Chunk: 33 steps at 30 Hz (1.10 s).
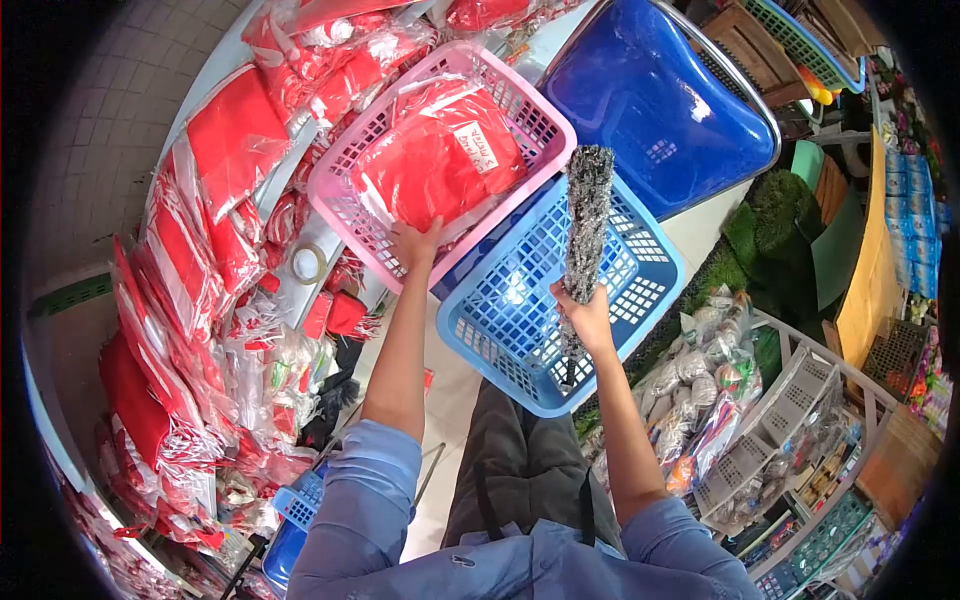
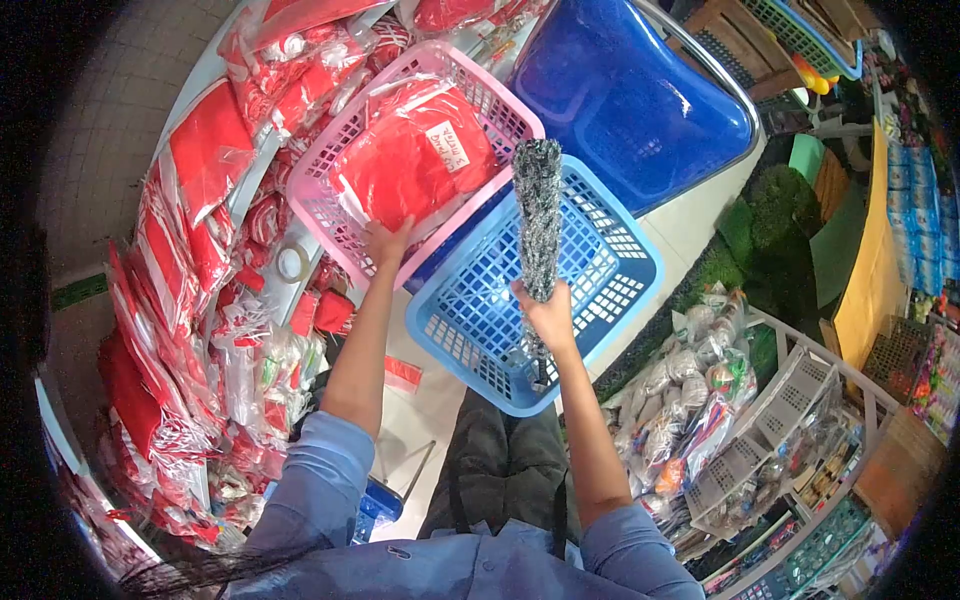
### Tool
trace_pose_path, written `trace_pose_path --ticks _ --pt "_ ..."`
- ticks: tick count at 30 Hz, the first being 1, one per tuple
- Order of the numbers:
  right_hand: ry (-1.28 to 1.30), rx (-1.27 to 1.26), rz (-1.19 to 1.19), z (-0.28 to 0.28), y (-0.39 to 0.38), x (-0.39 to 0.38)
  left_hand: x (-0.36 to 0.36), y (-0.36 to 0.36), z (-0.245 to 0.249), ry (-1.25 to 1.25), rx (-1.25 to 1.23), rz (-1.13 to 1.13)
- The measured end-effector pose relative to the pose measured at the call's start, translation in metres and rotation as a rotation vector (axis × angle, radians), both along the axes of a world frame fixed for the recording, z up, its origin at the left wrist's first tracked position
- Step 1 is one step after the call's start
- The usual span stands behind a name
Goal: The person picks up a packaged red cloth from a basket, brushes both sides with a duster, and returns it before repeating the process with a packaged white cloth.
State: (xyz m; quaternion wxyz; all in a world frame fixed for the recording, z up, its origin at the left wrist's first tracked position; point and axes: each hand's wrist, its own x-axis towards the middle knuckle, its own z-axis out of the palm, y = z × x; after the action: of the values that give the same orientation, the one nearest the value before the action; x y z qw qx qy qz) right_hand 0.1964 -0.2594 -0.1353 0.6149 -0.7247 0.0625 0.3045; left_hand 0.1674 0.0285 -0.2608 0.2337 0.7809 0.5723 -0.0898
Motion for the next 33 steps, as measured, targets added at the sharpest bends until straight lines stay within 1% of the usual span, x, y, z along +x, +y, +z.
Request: trace_pose_path --ticks 3,6,9,12,15,18,21,22,24,25,27,28,29,30,31,32,33 --pt "-0.017 -0.008 -0.002 -0.001 0.001 -0.003 0.005 -0.021 0.016 -0.020 0.198 -0.077" --pt "-0.024 -0.011 -0.011 0.003 0.005 -0.004 0.002 -0.009 0.005 -0.051 0.033 -0.026" --pt "-0.028 -0.035 -0.001 0.003 0.007 -0.005 -0.017 0.011 -0.023 -0.188 0.116 -0.083" --pt "-0.039 -0.044 0.015 -0.001 0.007 -0.008 -0.026 0.029 -0.030 -0.093 -0.021 -0.102" --pt "-0.065 -0.053 0.028 -0.002 0.008 -0.012 -0.025 0.028 -0.027 0.019 -0.033 -0.268" --pt "-0.099 -0.055 0.043 -0.001 0.010 -0.012 -0.024 0.029 -0.012 -0.211 -0.330 -0.073" --pt "-0.082 -0.003 0.039 -0.005 0.009 -0.011 -0.031 0.035 -0.038 -0.577 -0.245 -0.133" --pt "-0.071 0.024 0.035 -0.005 0.010 -0.008 -0.031 0.031 -0.025 -0.702 -0.367 -0.068" --pt "-0.108 0.070 0.017 -0.001 0.012 -0.003 -0.038 0.013 0.026 -0.952 -0.616 0.058" --pt "-0.129 0.093 0.008 0.004 0.014 0.001 -0.046 0.010 0.052 -0.890 -0.749 0.067" --pt "0.019 0.054 -0.054 0.031 0.020 0.011 -0.056 -0.008 0.099 -0.988 -0.750 0.073" --pt "0.094 0.035 -0.085 0.044 0.023 0.015 -0.063 -0.019 0.115 -1.036 -0.751 0.076" --pt "0.196 0.049 -0.031 0.058 0.018 0.025 -0.078 -0.028 0.130 -0.996 -0.713 -0.038" --pt "0.299 0.123 0.004 0.051 0.009 0.027 -0.092 -0.036 0.137 -0.946 -0.675 -0.144" --pt "0.346 0.229 -0.075 0.054 0.011 0.026 -0.098 -0.045 0.154 -0.958 -0.640 -0.274" --pt "0.393 0.337 -0.152 0.073 0.017 0.026 -0.102 -0.054 0.174 -0.967 -0.600 -0.405" --pt "0.427 0.421 -0.073 0.097 0.011 0.022 -0.106 -0.062 0.194 -0.973 -0.556 -0.536"
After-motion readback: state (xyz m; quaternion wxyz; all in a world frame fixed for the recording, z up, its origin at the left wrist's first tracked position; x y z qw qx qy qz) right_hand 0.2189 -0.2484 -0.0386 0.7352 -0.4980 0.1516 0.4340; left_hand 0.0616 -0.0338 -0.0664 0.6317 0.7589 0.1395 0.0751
